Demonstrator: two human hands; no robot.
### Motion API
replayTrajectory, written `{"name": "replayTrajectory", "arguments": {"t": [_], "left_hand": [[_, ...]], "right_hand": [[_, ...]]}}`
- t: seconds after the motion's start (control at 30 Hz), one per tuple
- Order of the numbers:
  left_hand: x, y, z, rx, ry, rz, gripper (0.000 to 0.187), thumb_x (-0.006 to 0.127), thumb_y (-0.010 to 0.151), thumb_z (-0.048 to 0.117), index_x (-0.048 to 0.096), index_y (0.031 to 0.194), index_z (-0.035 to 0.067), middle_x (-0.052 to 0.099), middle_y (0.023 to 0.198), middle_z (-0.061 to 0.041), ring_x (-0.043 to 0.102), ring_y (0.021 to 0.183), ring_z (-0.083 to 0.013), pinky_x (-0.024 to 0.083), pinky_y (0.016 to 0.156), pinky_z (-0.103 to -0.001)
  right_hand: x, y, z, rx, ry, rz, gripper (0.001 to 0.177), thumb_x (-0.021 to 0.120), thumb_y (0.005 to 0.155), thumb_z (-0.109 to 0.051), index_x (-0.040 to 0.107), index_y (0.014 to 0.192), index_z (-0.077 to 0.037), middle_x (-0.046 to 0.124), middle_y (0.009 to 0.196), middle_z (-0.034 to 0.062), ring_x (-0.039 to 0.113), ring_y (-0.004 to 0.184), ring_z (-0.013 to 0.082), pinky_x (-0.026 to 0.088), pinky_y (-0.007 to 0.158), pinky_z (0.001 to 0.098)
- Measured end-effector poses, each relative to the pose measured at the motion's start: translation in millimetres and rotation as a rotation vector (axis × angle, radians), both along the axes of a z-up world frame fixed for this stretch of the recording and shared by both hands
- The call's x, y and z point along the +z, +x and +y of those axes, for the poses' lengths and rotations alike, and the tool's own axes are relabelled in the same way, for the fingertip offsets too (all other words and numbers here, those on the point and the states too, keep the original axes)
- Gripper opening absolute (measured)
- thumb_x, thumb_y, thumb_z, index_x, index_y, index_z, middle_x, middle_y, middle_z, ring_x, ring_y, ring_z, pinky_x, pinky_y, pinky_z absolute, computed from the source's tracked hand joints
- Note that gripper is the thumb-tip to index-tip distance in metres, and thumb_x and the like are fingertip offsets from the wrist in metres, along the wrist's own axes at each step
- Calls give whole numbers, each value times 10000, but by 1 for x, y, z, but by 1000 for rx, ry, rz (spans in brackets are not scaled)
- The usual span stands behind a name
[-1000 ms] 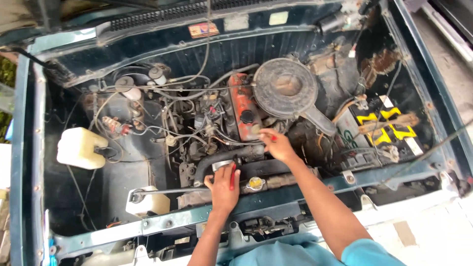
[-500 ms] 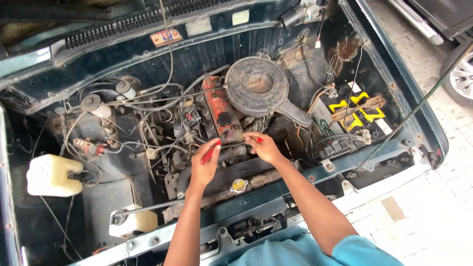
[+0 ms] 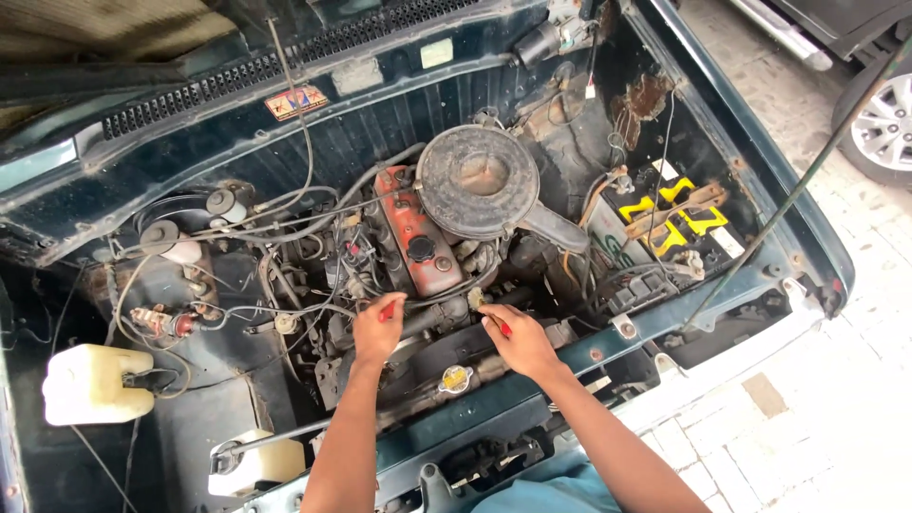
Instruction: The person uses a red-handled brush to scrub the top of a car engine, focusing on the air filter housing and surrounding components. The camera is shaky throughout the process.
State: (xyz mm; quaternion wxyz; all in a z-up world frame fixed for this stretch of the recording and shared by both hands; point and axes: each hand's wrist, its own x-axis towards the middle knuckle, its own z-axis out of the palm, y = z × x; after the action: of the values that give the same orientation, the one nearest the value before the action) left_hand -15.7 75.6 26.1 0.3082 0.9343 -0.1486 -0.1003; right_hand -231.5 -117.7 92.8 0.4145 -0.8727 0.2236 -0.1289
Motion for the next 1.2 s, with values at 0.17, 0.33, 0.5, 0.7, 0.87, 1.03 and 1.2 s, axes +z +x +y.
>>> {"name": "replayTrajectory", "arguments": {"t": [0.17, 0.33, 0.5, 0.7, 0.87, 1.03, 1.2], "left_hand": [[42, -12, -25, 14, -199, -23, 200, 661, 954, 452, 766, 1111, 387, 780, 1058, -99, 708, 1073, -361, 551, 993, -450], [16, -13, -42, -93, -274, 232, 209, 709, 927, 493, 778, 1118, 442, 786, 1113, -36, 708, 1115, -326, 536, 1029, -418], [24, -4, -47, -114, 266, 104, 257, 531, 982, 618, 729, 1106, 511, 776, 1086, -21, 732, 1095, -241, 385, 1139, -350], [58, -17, -61, -139, 66, -184, 229, 528, 1064, 416, 723, 1172, 363, 766, 1171, -30, 680, 1186, -255, 436, 1066, -468], [20, -21, -77, -293, 236, -58, 241, 504, 1018, 432, 705, 1150, 451, 775, 1169, 4, 681, 1180, -248, 331, 1111, -509], [26, -28, -87, -228, 265, -155, 234, 495, 992, 412, 716, 1044, 357, 790, 1016, 27, 726, 1058, -183, 215, 1145, -458], [-8, -24, -88, -358, 195, -22, 238, 520, 998, 338, 706, 1062, 471, 772, 1052, 56, 685, 1136, -235, 197, 1138, -519]], "right_hand": [[17, 5, 7, 117, -127, 49, 285, 576, 991, -305, 714, 1240, -300, 759, 1060, 115, 734, 944, 387, 599, 863, 499], [13, 2, 8, 205, -211, 82, 257, 571, 1000, -301, 700, 1222, -288, 756, 1060, 76, 744, 941, 347, 620, 820, 442], [14, 0, 5, 190, -172, 108, 283, 554, 1017, -284, 694, 1261, -308, 744, 1076, 66, 753, 915, 324, 628, 813, 423], [7, 8, 4, 285, -266, 119, 263, 520, 1043, -314, 675, 1256, -296, 729, 1034, 37, 756, 828, 290, 633, 748, 394], [9, 8, 3, 268, -263, 120, 259, 531, 1036, -324, 670, 1252, -285, 731, 1040, 53, 759, 837, 311, 637, 735, 420], [16, 5, 3, 258, -219, 121, 256, 535, 1039, -319, 670, 1254, -285, 727, 1073, 74, 755, 861, 334, 636, 749, 431], [21, 5, 6, 270, -209, 127, 256, 527, 1043, -321, 678, 1248, -296, 728, 1073, 67, 759, 876, 328, 634, 766, 436]]}}
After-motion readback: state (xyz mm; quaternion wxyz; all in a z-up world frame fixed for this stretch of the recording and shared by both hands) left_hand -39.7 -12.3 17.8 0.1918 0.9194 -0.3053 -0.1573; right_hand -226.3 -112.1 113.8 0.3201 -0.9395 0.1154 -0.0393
